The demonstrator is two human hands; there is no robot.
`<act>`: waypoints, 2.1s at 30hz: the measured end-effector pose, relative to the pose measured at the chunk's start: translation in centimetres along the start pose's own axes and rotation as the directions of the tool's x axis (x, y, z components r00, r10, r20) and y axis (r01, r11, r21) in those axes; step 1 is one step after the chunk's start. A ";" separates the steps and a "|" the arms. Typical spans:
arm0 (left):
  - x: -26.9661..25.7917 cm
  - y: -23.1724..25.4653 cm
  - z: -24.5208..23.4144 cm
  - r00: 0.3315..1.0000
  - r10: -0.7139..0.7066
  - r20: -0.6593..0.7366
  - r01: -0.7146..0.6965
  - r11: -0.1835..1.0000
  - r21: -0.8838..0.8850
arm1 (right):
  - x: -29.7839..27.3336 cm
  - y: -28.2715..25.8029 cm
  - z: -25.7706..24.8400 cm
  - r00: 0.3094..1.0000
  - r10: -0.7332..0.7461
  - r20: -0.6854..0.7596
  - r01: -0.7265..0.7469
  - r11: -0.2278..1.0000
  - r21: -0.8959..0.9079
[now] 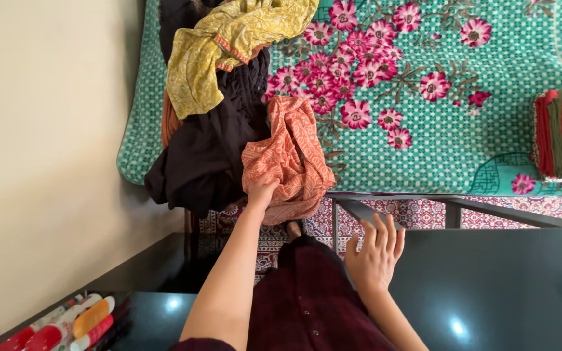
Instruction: The person folds a patterned garment by spreading it flat on a table, folding the sleeves inward, and then folding the body of the garment into a rectangle.
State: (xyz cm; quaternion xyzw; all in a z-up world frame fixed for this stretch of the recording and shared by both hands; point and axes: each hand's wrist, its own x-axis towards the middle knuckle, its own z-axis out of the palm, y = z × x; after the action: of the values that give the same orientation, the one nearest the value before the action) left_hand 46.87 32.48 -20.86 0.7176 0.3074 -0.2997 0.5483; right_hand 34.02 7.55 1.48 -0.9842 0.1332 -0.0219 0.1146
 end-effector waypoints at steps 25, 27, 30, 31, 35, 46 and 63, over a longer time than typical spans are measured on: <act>-44.9 8.1 -10.2 -0.494 0.869 0.040 -0.766 -0.456 0.453 | 1.9 -8.3 -2.9 0.787 -0.617 0.012 0.586 0.752 0.304; -47.8 5.5 -12.0 -0.579 0.804 0.135 -0.527 -0.495 0.690 | 1.1 -10.0 -2.5 0.726 -0.685 0.055 0.644 0.706 0.295; -50.5 2.6 -17.0 -0.280 0.960 -0.010 -0.632 -0.176 0.755 | -1.7 -10.3 -3.2 0.782 -0.523 0.339 0.349 0.818 0.457; -51.3 2.1 -18.5 -0.111 0.990 -0.092 -0.655 -0.003 0.755 | -2.8 -10.2 -3.9 0.747 -0.294 0.596 -0.058 0.864 0.499; -52.1 1.6 -21.8 -0.358 0.790 -0.498 -0.545 0.257 0.798 | -8.6 -7.0 -9.8 0.882 -0.382 0.276 0.150 0.783 0.603; -52.2 -4.4 -22.9 0.626 0.699 -0.345 -0.777 0.521 -0.353 | -26.2 2.9 -25.6 0.977 -0.164 -0.135 0.210 0.836 0.508; -70.3 -5.1 -2.8 0.364 0.751 0.551 -0.926 0.357 0.126 | -56.7 20.4 -32.5 0.745 0.311 -0.591 -0.101 0.927 0.360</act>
State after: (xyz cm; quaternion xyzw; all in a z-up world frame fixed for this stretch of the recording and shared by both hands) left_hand -1.17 28.35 30.66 0.7898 -0.3079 -0.1635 0.5047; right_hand -28.20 -3.58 27.69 -0.8666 0.2681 -0.3618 0.2148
